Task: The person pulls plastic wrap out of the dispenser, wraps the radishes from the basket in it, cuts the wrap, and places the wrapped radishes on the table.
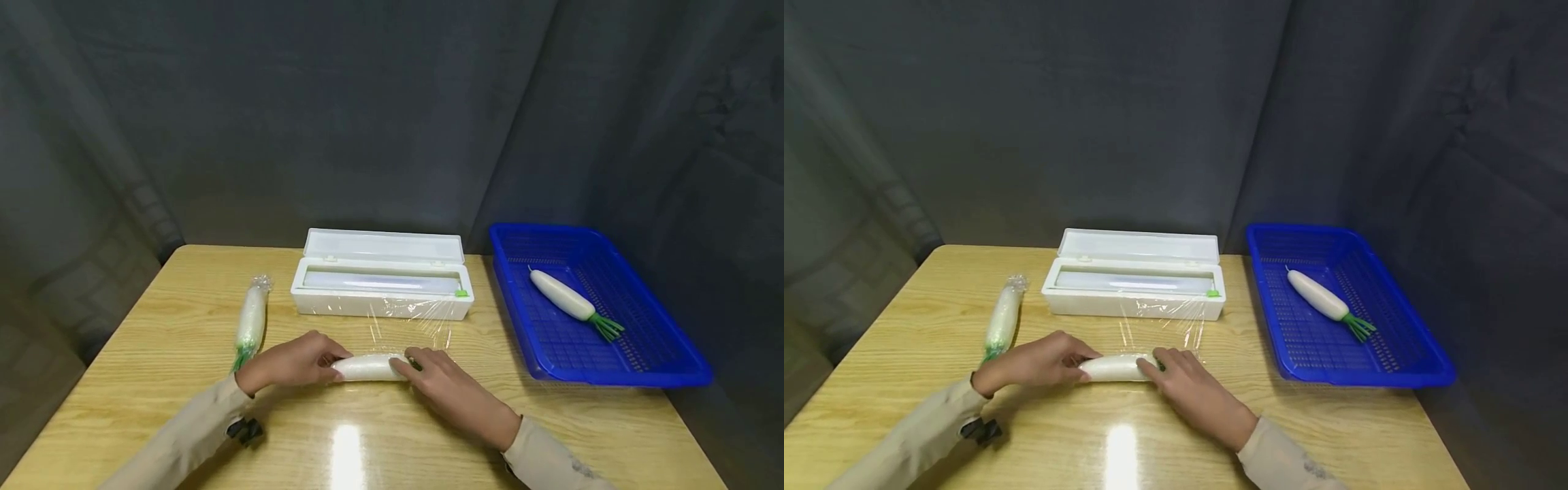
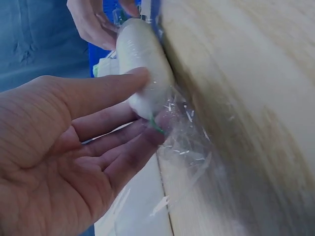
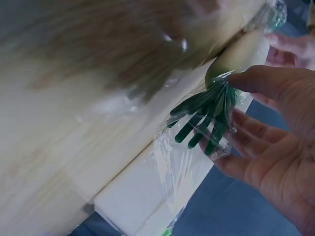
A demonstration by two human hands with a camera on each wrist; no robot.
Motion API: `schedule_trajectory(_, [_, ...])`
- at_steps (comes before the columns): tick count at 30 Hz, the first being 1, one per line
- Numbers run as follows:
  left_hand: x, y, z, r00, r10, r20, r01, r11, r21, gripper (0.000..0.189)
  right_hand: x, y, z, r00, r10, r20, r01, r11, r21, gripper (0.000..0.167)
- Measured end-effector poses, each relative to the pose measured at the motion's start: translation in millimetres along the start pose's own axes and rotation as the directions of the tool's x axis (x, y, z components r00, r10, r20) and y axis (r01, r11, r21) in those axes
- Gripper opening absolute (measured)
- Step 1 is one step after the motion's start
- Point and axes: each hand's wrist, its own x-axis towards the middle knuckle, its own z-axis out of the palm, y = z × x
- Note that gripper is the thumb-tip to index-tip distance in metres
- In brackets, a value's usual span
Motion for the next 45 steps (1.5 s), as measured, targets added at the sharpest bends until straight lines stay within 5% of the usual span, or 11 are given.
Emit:
schedule_trajectory(9, [1.8, 3.6, -3.0, 1.000, -0.019, 0.000, 0.019, 1.000, 0.006, 0.026, 2.0, -2, -5, 0.996, 0.038, 0.085, -0.039, 0.999, 0.013, 0.053])
schedule_trajectory(13, [0.8, 9.6, -0.2, 0.998, -0.021, -0.060, 0.028, 0.991, 0.130, 0.028, 4.3, 2, 0, 0.996, 0.056, 0.075, -0.061, 0.995, 0.075, 0.053])
schedule_trajectory(16, [-2.2, 18.7, 9.5, 0.982, 0.038, -0.185, 0.025, 0.945, 0.325, 0.034, 6.3, 7, 6, 0.996, 0.060, 0.064, -0.069, 0.986, 0.150, 0.051])
schedule_trajectory(19, [-4.3, 26.9, 22.1, 0.937, 0.168, -0.306, 0.006, 0.868, 0.496, 0.038, 8.5, 11, 8, 0.997, 0.053, 0.058, -0.063, 0.980, 0.188, 0.050])
schedule_trajectory(23, [-4.1, 30.9, 34.7, 0.895, 0.284, -0.345, -0.041, 0.821, 0.570, 0.040, 11.7, 12, 7, 0.996, 0.057, 0.070, -0.068, 0.984, 0.163, 0.049])
schedule_trajectory(30, [3.5, 26.6, 44.4, 0.887, 0.293, -0.357, -0.008, 0.783, 0.622, 0.039, 15.2, 15, 3, 0.991, 0.091, 0.103, -0.099, 0.992, 0.078, 0.051])
schedule_trajectory(38, [14.6, 16.5, 47.2, 0.883, 0.323, -0.339, 0.037, 0.673, 0.739, 0.038, 20.7, 21, 7, 0.997, 0.082, -0.002, -0.082, 0.996, -0.023, 0.044])
schedule_trajectory(45, [15.8, 15.2, 45.4, 0.896, 0.298, -0.330, 0.054, 0.665, 0.745, 0.040, 13.7, 19, 9, 0.998, 0.046, -0.032, -0.051, 0.983, -0.177, 0.041])
